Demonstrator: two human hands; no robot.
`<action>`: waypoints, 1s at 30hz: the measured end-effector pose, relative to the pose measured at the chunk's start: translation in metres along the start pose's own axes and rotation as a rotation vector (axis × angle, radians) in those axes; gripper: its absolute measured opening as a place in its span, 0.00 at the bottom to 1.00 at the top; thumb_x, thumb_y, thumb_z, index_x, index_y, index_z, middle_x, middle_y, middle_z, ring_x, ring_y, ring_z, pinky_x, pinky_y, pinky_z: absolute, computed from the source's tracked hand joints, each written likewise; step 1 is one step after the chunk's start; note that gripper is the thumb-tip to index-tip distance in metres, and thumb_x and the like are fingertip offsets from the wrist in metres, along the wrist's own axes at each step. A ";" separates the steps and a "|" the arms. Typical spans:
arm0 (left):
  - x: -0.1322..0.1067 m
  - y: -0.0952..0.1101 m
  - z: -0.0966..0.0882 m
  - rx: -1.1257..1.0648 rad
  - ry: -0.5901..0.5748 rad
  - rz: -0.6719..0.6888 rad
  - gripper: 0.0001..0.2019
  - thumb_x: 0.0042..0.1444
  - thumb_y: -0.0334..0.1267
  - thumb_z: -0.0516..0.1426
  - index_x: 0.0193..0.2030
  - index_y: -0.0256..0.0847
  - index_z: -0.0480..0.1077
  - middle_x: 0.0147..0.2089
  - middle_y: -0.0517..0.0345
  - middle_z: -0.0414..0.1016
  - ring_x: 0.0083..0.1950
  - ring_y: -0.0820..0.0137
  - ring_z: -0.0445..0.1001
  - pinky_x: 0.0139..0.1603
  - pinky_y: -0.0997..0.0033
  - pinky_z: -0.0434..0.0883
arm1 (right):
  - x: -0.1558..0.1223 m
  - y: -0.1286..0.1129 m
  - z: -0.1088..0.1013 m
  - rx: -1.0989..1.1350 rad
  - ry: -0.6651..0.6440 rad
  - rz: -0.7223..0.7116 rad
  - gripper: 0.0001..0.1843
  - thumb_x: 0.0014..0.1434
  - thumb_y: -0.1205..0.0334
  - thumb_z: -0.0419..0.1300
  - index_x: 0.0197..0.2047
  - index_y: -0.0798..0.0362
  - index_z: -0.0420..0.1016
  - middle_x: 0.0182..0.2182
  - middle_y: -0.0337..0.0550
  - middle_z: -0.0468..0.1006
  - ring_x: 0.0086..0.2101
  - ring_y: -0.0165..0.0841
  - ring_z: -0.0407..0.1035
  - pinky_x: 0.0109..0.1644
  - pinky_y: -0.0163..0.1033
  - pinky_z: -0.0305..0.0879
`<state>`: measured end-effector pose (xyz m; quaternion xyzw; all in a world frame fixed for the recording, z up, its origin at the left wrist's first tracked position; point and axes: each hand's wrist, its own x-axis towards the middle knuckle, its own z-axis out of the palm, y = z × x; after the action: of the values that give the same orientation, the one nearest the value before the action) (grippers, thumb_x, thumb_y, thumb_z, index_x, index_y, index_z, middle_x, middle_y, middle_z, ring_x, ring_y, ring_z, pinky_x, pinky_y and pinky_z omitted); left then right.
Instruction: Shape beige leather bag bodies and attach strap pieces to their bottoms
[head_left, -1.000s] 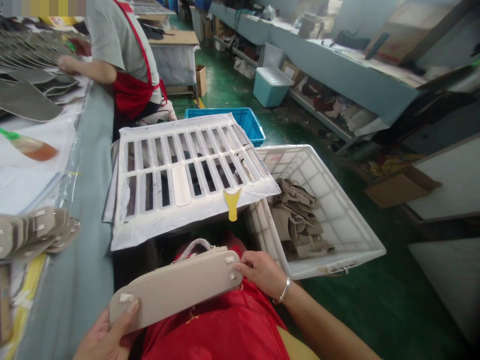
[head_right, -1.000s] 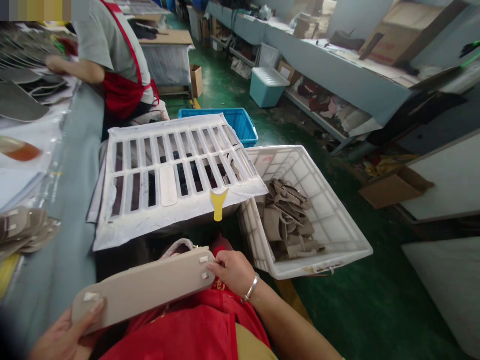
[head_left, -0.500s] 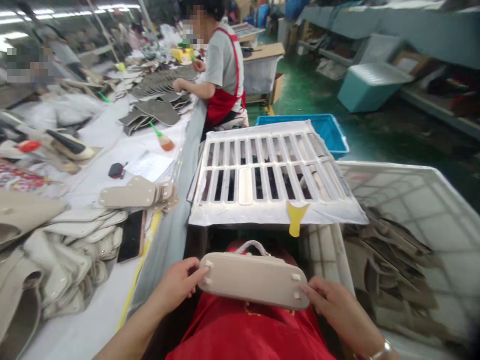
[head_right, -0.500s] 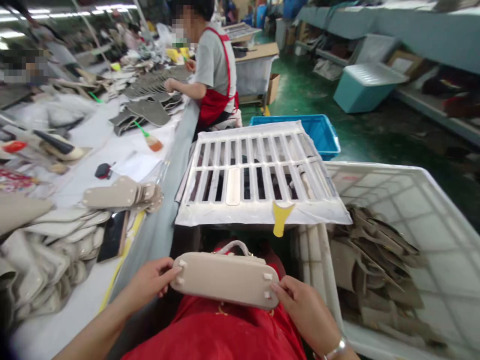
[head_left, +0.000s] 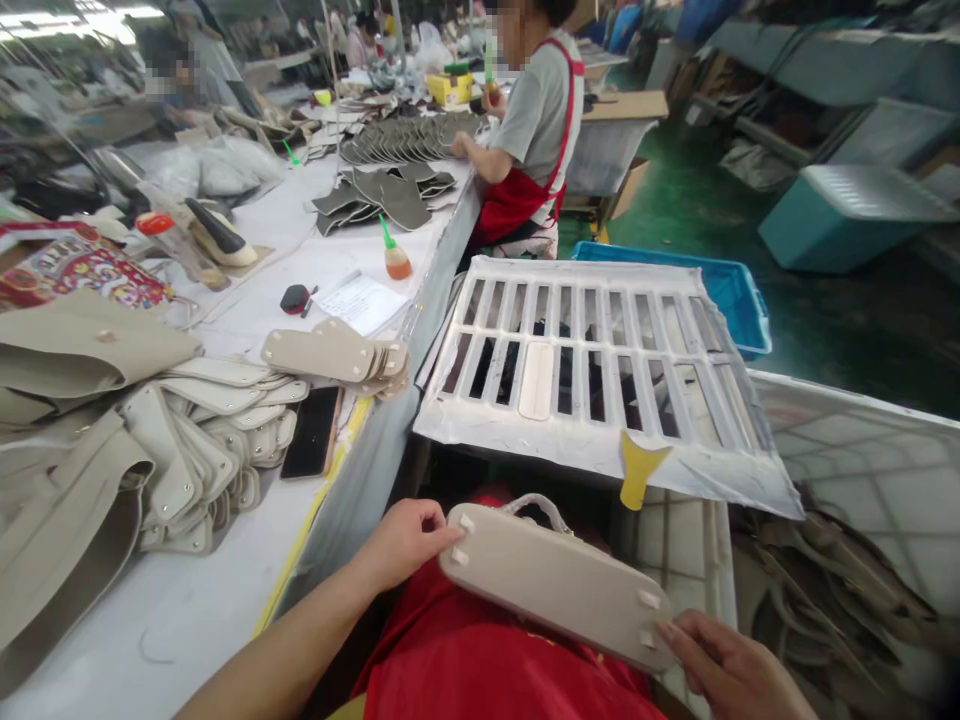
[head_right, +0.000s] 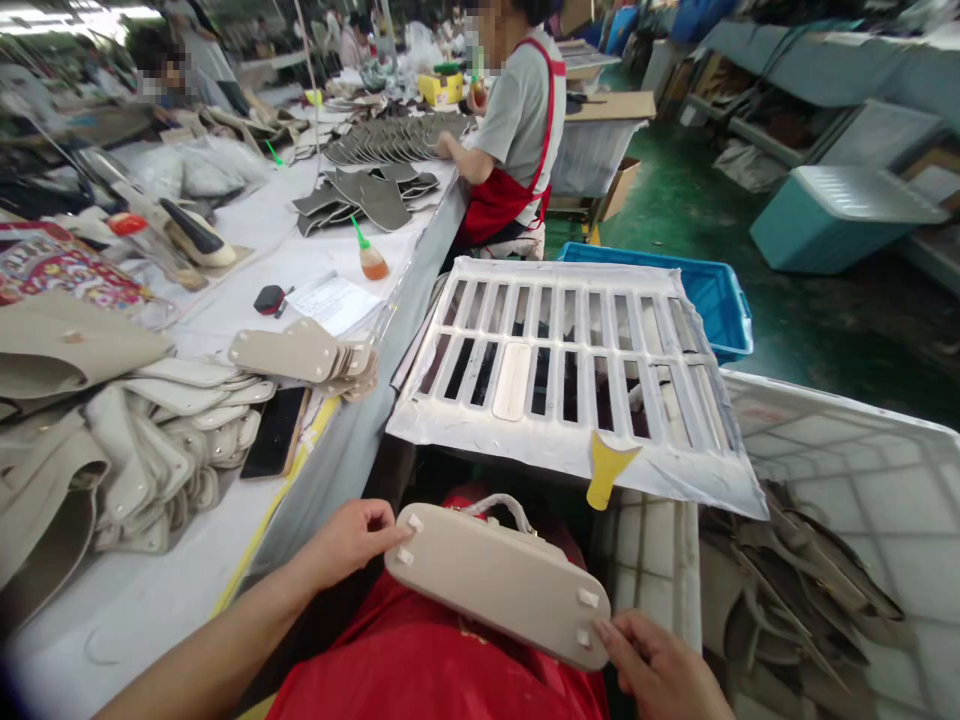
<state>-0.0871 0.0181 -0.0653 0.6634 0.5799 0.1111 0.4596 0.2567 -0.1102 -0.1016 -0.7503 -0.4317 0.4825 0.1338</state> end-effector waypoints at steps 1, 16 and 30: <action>0.001 -0.001 0.000 0.001 -0.002 0.005 0.18 0.50 0.51 0.55 0.23 0.36 0.64 0.20 0.65 0.62 0.23 0.77 0.59 0.25 0.77 0.55 | -0.001 -0.002 0.000 0.007 -0.002 0.002 0.25 0.48 0.36 0.49 0.22 0.51 0.63 0.16 0.35 0.59 0.17 0.26 0.50 0.19 0.33 0.47; 0.002 0.020 -0.016 0.541 0.002 0.202 0.14 0.50 0.48 0.54 0.36 0.39 0.67 0.36 0.55 0.70 0.37 0.65 0.68 0.37 0.68 0.63 | -0.012 -0.025 -0.008 -0.147 0.089 -0.098 0.22 0.55 0.44 0.49 0.20 0.53 0.61 0.15 0.35 0.64 0.17 0.25 0.55 0.20 0.31 0.49; 0.026 0.104 0.149 0.621 -0.274 0.867 0.40 0.39 0.53 0.62 0.56 0.31 0.59 0.54 0.40 0.64 0.53 0.54 0.63 0.55 0.53 0.60 | -0.019 -0.018 -0.017 -0.210 0.165 -0.202 0.14 0.55 0.55 0.54 0.23 0.54 0.69 0.19 0.37 0.70 0.22 0.26 0.60 0.26 0.32 0.47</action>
<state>0.0911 -0.0206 -0.0811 0.9544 0.1937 0.0263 0.2257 0.2584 -0.1107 -0.0700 -0.7502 -0.5403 0.3556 0.1375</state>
